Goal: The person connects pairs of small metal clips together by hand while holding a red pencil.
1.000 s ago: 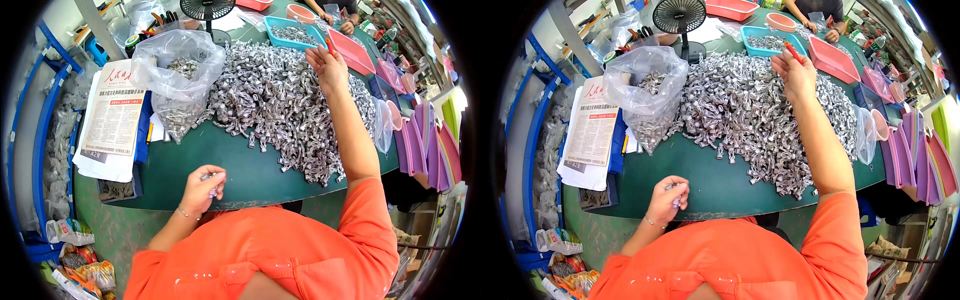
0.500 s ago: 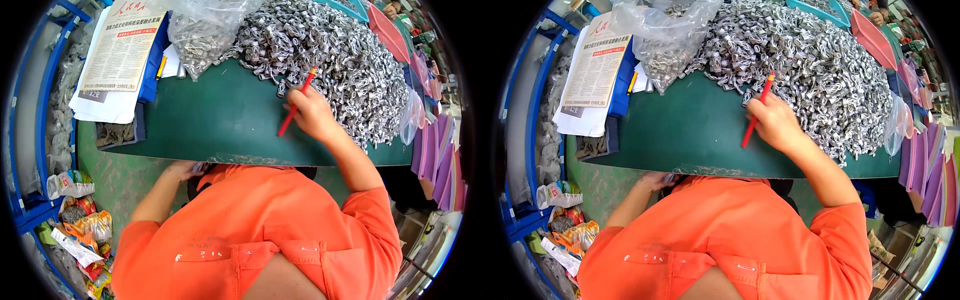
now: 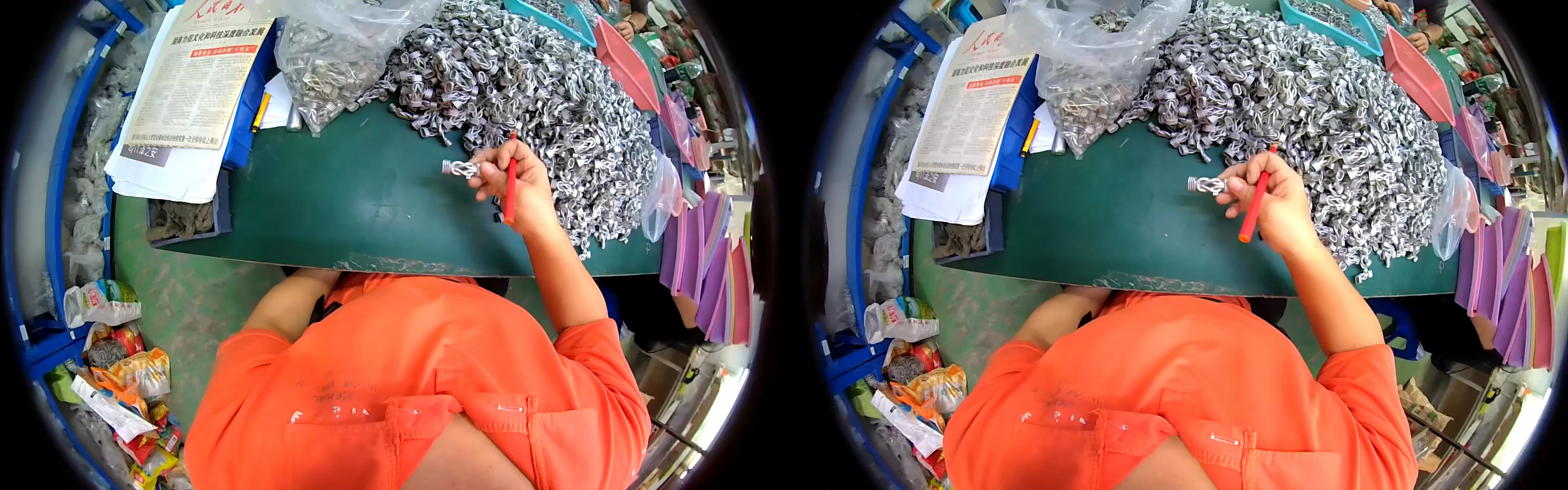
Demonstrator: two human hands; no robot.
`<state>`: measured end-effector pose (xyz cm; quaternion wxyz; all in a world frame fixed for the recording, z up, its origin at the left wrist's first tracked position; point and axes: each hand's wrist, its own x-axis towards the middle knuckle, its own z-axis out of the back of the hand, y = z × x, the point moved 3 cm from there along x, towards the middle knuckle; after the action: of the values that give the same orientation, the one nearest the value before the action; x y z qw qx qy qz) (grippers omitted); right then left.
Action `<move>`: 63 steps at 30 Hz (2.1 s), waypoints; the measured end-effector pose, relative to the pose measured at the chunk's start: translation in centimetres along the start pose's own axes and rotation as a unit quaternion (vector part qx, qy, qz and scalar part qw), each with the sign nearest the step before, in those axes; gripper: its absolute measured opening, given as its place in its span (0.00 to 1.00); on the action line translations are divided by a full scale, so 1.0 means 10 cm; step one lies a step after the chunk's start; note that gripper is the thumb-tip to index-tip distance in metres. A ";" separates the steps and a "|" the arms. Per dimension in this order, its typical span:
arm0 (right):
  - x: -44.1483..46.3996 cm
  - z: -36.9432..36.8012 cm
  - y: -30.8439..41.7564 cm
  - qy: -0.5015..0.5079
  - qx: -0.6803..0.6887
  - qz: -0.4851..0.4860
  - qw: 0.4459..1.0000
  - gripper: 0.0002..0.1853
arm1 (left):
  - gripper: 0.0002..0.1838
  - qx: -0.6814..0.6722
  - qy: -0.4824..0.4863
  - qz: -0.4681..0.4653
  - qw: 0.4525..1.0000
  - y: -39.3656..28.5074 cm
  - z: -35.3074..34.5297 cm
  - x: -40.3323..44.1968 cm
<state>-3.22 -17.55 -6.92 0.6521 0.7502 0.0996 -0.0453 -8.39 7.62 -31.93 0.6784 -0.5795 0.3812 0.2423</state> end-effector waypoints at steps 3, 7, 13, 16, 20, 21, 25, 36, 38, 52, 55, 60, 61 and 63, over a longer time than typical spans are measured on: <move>-0.06 0.00 -0.07 0.076 0.141 0.000 0.987 0.10 | 0.15 0.275 0.018 -0.060 0.959 -0.13 0.10 -0.40; -0.17 -0.05 -0.09 0.114 0.191 0.036 0.974 0.12 | 0.15 0.477 0.033 -0.228 0.848 -0.27 0.47 -1.29; -0.19 -0.07 -0.15 0.146 0.196 0.091 0.966 0.14 | 0.05 0.465 0.181 -0.310 0.810 -1.16 0.49 -2.21; -0.19 -0.11 -0.17 0.147 0.226 0.054 0.961 0.12 | 0.09 0.202 0.083 -0.398 0.891 -1.60 0.11 -2.13; -0.21 -0.13 -0.25 0.144 0.270 0.001 0.952 0.10 | 0.20 -0.084 0.116 -0.436 0.888 -1.89 -0.38 -1.85; -0.22 -0.12 -0.25 0.140 0.268 -0.008 0.953 0.09 | 0.18 -0.096 0.134 -0.448 0.879 -1.91 -0.43 -1.79; -0.26 -0.08 -0.23 0.112 0.234 -0.006 0.966 0.09 | 0.15 -0.084 0.156 -0.415 0.892 -1.89 -0.48 -1.71; -0.20 -0.04 -0.35 0.120 0.178 0.076 0.974 0.12 | 0.11 -0.053 0.134 -0.477 0.867 -1.91 -0.54 -1.74; -0.20 -0.05 -0.34 0.114 0.157 0.119 0.974 0.15 | 0.11 -0.045 0.128 -0.482 0.866 -1.89 -0.54 -1.71; -0.28 -0.11 -0.18 -0.007 -0.003 0.294 0.956 0.18 | 0.11 -0.211 0.142 -0.363 0.896 -1.80 -0.58 -1.59; -0.27 -0.08 -0.27 -0.001 0.048 0.194 0.980 0.17 | 0.10 -0.193 0.132 -0.396 0.888 -1.83 -0.58 -1.65; -0.30 -0.13 -0.34 0.010 0.081 0.162 0.983 0.16 | 0.11 -0.064 0.066 -0.510 0.855 -1.87 -0.59 -1.71; -0.30 -0.13 -0.34 0.009 0.081 0.162 0.983 0.16 | 0.11 -0.064 0.067 -0.510 0.855 -1.87 -0.59 -1.71; -0.29 -0.12 -0.33 -0.004 0.070 0.173 0.982 0.17 | 0.11 -0.077 0.082 -0.501 0.858 -1.87 -0.59 -1.71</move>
<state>-6.85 -16.22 -9.34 0.5965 0.7996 -0.0374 0.0582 -5.49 -0.14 -7.27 0.6279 -0.7600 0.0738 -0.1504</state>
